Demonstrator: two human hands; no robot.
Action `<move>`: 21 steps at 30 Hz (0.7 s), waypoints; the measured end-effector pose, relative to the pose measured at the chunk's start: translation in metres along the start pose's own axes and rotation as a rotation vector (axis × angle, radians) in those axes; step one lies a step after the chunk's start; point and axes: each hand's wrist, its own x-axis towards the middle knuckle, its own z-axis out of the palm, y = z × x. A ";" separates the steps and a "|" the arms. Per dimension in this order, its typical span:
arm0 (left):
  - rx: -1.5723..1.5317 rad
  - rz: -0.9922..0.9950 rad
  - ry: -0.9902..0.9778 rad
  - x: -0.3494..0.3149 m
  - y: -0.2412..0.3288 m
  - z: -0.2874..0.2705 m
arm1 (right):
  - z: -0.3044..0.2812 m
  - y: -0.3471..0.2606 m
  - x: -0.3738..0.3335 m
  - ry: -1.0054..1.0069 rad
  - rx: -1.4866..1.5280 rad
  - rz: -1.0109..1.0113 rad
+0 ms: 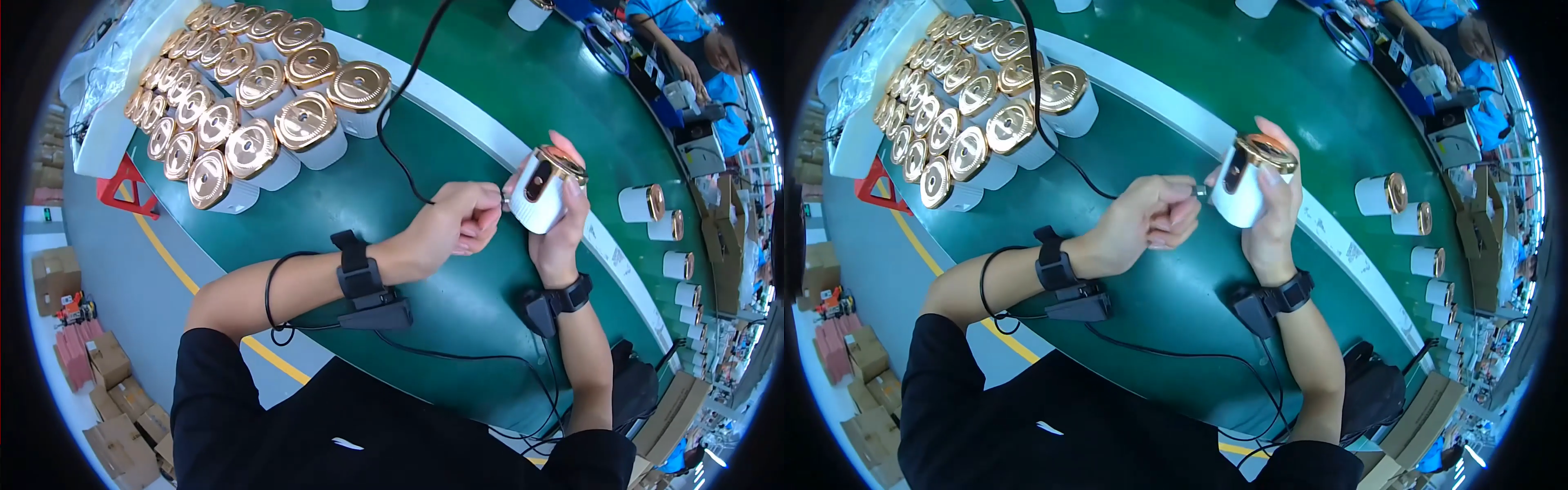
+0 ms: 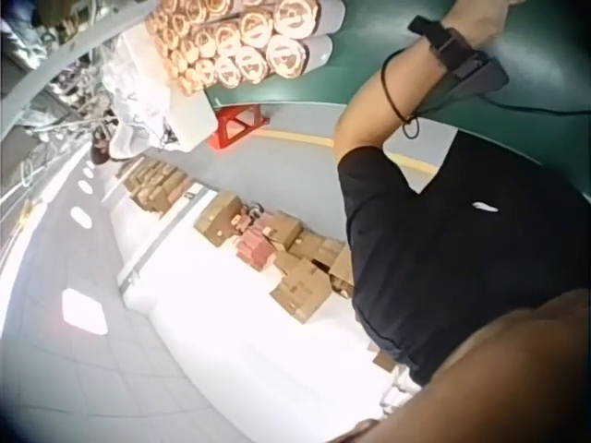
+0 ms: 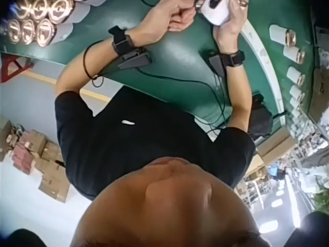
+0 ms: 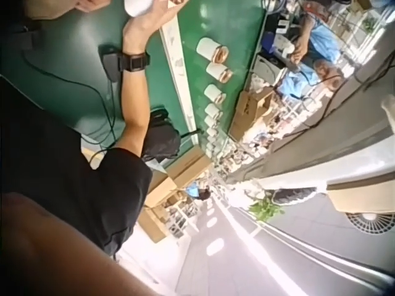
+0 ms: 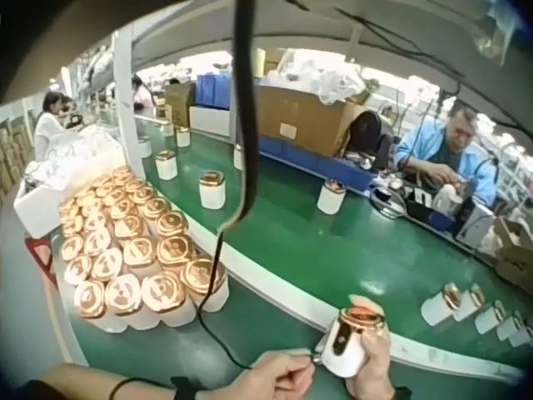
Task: The person picks up a white and gold humidifier, inserts a power cable into its port, and then removes the cable before placing it back on the table.
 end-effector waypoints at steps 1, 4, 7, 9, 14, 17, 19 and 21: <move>0.006 -0.021 -0.014 0.001 0.001 0.000 | -0.001 0.000 -0.001 -0.022 -0.029 -0.030; 0.025 -0.075 -0.043 0.001 0.002 0.002 | -0.003 0.003 -0.006 -0.023 -0.154 -0.078; 0.057 -0.097 0.004 0.001 0.000 0.004 | -0.001 0.003 -0.008 -0.004 -0.211 -0.097; 0.083 -0.118 0.019 0.002 0.001 0.007 | 0.000 0.001 -0.009 0.026 -0.205 -0.089; 0.077 -0.159 0.061 0.002 0.003 0.006 | 0.003 0.001 -0.010 0.027 -0.186 -0.123; 0.030 -0.182 0.042 0.002 0.005 0.005 | 0.007 0.001 -0.011 0.060 -0.223 -0.125; -0.015 -0.210 -0.003 0.002 0.007 0.005 | 0.004 0.004 -0.010 0.057 -0.238 -0.128; -0.011 -0.212 0.009 0.002 0.010 0.005 | 0.001 0.006 -0.008 0.051 -0.264 -0.139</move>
